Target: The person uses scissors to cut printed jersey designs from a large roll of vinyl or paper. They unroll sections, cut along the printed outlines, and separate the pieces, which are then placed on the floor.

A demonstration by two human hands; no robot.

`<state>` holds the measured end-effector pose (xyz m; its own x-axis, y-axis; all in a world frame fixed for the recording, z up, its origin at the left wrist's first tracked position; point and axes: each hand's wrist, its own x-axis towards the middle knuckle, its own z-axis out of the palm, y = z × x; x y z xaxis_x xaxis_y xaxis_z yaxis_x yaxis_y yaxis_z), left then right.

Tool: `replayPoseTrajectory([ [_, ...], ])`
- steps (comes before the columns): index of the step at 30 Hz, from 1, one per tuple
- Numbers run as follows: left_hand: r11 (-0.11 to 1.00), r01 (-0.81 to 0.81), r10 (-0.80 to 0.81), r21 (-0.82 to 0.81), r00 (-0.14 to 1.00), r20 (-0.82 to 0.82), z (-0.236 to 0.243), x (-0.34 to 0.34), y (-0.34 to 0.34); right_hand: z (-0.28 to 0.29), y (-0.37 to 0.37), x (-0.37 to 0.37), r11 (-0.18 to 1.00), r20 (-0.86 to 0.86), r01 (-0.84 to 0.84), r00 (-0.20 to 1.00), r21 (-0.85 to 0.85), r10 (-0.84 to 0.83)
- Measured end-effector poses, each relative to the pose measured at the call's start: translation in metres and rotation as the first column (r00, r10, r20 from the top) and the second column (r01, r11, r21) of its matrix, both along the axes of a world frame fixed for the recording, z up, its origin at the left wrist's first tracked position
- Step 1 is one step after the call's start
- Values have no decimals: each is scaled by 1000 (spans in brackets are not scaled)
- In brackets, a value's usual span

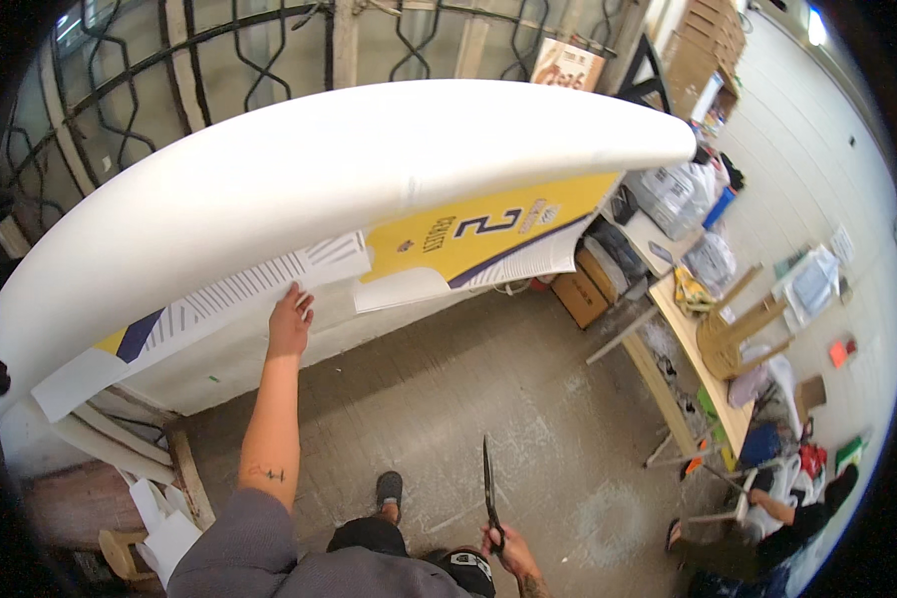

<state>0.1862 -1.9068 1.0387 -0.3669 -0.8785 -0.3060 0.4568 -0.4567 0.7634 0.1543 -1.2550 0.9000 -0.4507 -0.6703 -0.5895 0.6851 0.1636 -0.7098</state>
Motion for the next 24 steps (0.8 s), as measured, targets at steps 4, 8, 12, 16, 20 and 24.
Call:
replayPoseTrajectory([
  [4,998,43,-33,-51,984,176,15,25,49,81,-140,-92,952,-1,-227,973,-207,232],
  [8,995,48,-31,-87,982,185,39,45,116,126,-232,-159,725,-321,-588,807,-358,496],
  [12,980,-2,37,-201,985,170,60,55,168,146,-276,-197,490,-231,-676,687,-550,689],
  [16,976,-116,158,-182,958,239,70,56,193,163,-303,-201,435,-243,-670,672,-602,699],
  [20,973,-187,222,-137,925,309,68,57,209,158,-309,-172,501,-251,-637,730,-586,635],
  [24,967,-242,253,-77,888,385,48,63,242,130,-287,-134,637,-433,-659,748,-399,503],
])
